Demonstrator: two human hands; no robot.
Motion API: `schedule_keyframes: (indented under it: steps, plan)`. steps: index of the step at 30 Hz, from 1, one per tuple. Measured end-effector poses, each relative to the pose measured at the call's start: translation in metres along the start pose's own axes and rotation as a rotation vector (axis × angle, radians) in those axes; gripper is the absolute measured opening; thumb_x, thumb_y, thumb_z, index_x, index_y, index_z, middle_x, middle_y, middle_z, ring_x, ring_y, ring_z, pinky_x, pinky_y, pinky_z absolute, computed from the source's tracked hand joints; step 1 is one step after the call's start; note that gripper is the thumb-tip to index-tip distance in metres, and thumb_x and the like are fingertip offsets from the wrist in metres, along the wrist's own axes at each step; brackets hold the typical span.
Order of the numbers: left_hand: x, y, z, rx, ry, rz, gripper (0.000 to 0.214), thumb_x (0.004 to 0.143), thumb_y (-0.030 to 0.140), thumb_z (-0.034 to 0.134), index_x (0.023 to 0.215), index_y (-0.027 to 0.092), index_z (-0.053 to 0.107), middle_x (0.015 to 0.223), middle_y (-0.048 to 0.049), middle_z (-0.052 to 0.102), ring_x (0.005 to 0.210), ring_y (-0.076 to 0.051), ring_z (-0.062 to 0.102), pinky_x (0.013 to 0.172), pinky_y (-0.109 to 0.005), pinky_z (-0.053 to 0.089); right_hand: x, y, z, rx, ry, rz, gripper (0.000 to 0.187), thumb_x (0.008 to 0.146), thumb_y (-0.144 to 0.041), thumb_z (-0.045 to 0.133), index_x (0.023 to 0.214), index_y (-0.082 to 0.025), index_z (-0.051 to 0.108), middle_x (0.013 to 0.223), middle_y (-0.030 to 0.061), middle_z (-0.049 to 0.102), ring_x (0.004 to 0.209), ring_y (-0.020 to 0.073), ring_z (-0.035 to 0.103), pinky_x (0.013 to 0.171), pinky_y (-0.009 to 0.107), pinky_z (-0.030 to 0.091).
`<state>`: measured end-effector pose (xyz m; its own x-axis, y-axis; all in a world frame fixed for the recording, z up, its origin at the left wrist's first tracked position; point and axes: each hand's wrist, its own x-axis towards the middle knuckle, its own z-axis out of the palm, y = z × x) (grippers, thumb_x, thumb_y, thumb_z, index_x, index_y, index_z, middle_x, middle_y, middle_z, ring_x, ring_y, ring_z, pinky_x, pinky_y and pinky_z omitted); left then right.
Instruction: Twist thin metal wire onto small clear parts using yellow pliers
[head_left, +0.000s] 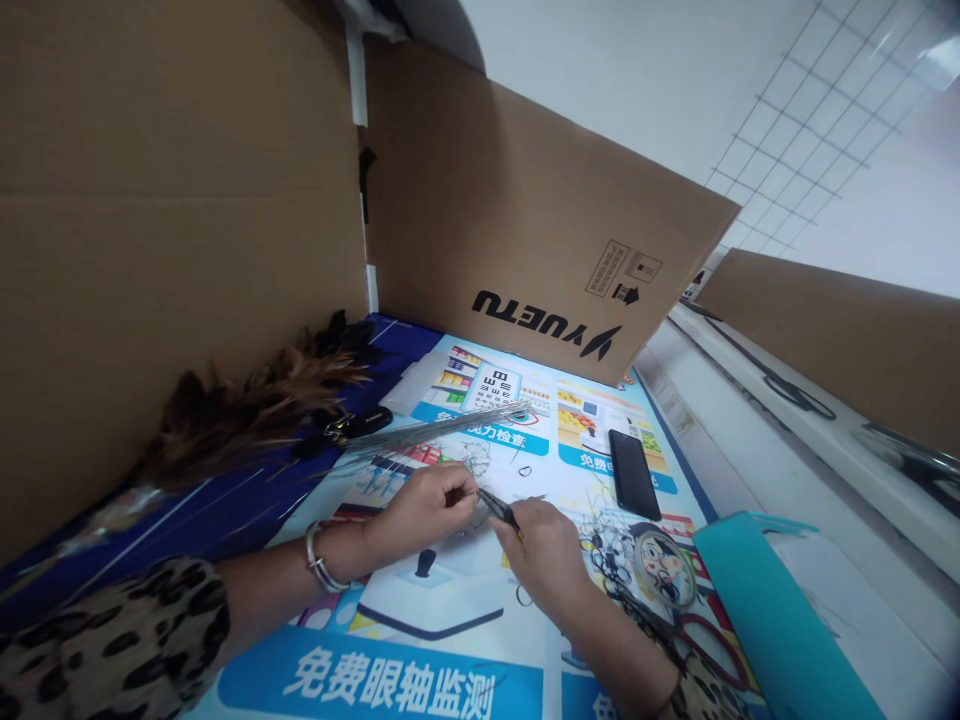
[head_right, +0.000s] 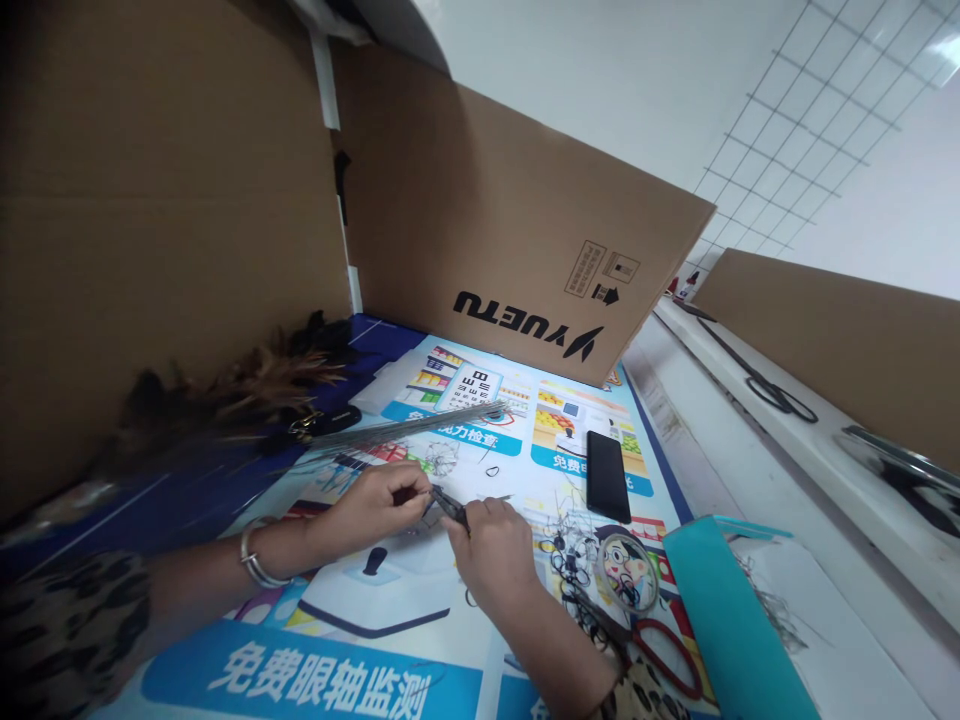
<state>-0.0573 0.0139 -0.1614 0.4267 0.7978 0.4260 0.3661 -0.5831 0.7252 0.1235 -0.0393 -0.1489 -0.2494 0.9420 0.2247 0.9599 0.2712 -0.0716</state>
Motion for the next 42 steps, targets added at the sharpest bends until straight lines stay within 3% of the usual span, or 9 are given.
schedule_keyframes:
  steps: [15,23,30,42]
  plan:
    - [-0.001,-0.006,0.003,-0.047,-0.009,-0.050,0.012,0.071,0.009,0.047,0.060,0.014,0.050,0.057,0.0040,0.048,0.055,-0.009,0.044,0.052,-0.019,0.032,0.000,0.001,0.003,-0.015,-0.061,0.016,0.029,0.087,-0.042,0.041,0.077,-0.018,0.054,0.074,0.0025,0.059,0.069,0.0151,0.052,0.056,0.024,0.026]
    - [0.006,-0.005,0.001,-0.312,-0.130,-0.137,0.013,0.076,0.014,0.045,0.064,0.014,0.048,0.062,0.0036,0.044,0.057,-0.009,0.042,0.053,-0.019,0.034,0.004,0.010,-0.001,0.219,-0.179,0.101,0.037,0.087,-0.047,0.038,0.067,-0.018,0.048,0.063,-0.0007,0.056,0.059,0.0101,0.051,0.051,0.020,0.023]
    - [0.004,-0.003,-0.003,-0.277,-0.126,-0.124,0.013,0.074,0.013,0.046,0.062,0.014,0.048,0.060,0.0037,0.044,0.057,-0.009,0.042,0.053,-0.019,0.033,0.005,0.011,-0.001,0.302,-0.206,0.099,0.039,0.085,-0.048,0.039,0.063,-0.017,0.046,0.059,-0.0021,0.053,0.057,0.0085,0.048,0.050,0.019,0.022]
    - [0.004,-0.004,-0.001,-0.268,-0.109,-0.129,0.011,0.073,0.011,0.045,0.064,0.014,0.050,0.061,0.0032,0.046,0.058,-0.009,0.044,0.053,-0.019,0.034,0.003,0.012,-0.003,0.165,-0.147,0.032,0.036,0.086,-0.048,0.040,0.069,-0.018,0.050,0.070,0.0002,0.055,0.067,0.0112,0.050,0.058,0.020,0.027]
